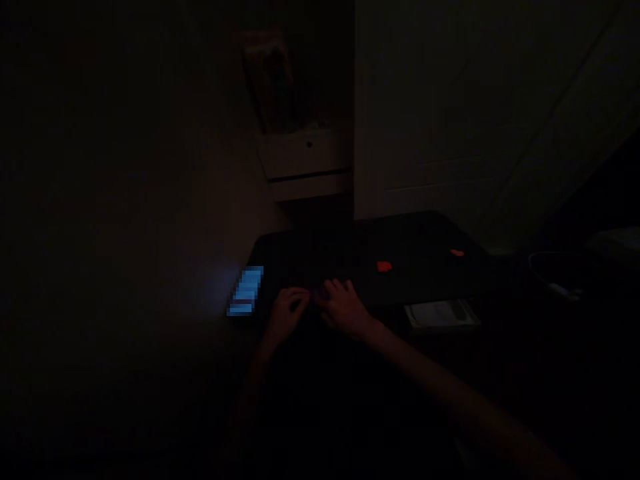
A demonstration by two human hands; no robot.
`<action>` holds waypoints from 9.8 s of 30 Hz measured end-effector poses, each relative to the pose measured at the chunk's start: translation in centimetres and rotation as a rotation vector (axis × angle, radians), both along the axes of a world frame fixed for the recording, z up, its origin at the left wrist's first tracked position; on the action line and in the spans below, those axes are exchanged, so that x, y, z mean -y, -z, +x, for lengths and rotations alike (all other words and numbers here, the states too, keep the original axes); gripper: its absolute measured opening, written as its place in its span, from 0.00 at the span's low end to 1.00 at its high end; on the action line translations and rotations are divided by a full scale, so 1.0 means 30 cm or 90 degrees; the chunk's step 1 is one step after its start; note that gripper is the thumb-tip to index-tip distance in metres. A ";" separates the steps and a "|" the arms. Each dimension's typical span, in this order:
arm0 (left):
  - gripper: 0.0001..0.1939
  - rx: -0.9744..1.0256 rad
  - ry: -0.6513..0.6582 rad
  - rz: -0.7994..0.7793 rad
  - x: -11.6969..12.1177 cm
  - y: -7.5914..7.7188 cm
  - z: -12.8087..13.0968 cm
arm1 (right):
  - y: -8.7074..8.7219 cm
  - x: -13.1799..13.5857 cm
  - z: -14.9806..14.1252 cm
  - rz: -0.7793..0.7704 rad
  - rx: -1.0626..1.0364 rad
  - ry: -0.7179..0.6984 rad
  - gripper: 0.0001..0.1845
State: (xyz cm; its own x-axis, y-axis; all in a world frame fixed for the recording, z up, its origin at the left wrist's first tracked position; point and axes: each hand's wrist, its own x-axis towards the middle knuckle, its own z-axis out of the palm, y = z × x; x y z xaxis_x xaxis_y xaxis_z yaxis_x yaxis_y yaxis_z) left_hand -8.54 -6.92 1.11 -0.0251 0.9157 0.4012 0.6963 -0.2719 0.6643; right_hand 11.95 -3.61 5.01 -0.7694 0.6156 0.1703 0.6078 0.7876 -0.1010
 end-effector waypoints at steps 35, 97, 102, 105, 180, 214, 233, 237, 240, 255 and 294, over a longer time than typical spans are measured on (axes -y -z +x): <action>0.17 0.337 0.026 -0.116 -0.105 0.012 0.057 | 0.152 -0.147 -0.006 -0.514 -0.609 0.089 0.20; 0.15 0.412 0.041 -0.128 -0.089 -0.003 0.065 | 0.169 -0.106 -0.024 -0.361 -0.619 0.073 0.16; 0.12 0.412 0.049 -0.104 -0.082 -0.013 0.068 | 0.179 -0.096 -0.035 -0.309 -0.602 0.076 0.14; 0.13 0.414 0.058 -0.110 -0.083 -0.013 0.057 | 0.174 -0.084 -0.041 -0.278 -0.597 0.077 0.14; 0.16 0.305 0.027 -0.093 -0.063 -0.031 0.066 | 0.117 -0.070 -0.030 -0.424 -0.672 0.133 0.19; 0.17 0.472 0.016 -0.105 -0.093 0.024 0.052 | 0.147 -0.073 -0.060 -0.377 -0.668 0.172 0.19; 0.19 0.437 0.069 -0.146 -0.089 0.001 0.065 | 0.134 -0.071 -0.048 -0.369 -0.705 0.171 0.17; 0.15 0.376 0.068 -0.133 -0.089 0.002 0.068 | 0.132 -0.076 -0.046 -0.383 -0.721 0.177 0.17; 0.14 0.329 0.064 -0.099 -0.083 0.006 0.065 | 0.133 -0.079 -0.046 -0.387 -0.720 0.179 0.16; 0.16 0.356 0.053 -0.117 -0.087 0.012 0.067 | 0.156 -0.093 -0.040 -0.395 -0.731 0.138 0.17; 0.21 0.392 -0.017 -0.050 -0.089 0.020 0.075 | 0.157 -0.074 -0.046 -0.288 -0.664 0.249 0.19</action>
State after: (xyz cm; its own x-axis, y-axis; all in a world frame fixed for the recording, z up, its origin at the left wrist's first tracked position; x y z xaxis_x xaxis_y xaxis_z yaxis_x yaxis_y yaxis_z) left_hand -6.28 -4.24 0.50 -0.2539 0.9377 0.2371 0.1849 -0.1936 0.9635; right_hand 10.56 -1.39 0.30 -0.1376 0.9412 0.3086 0.2586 0.3349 -0.9061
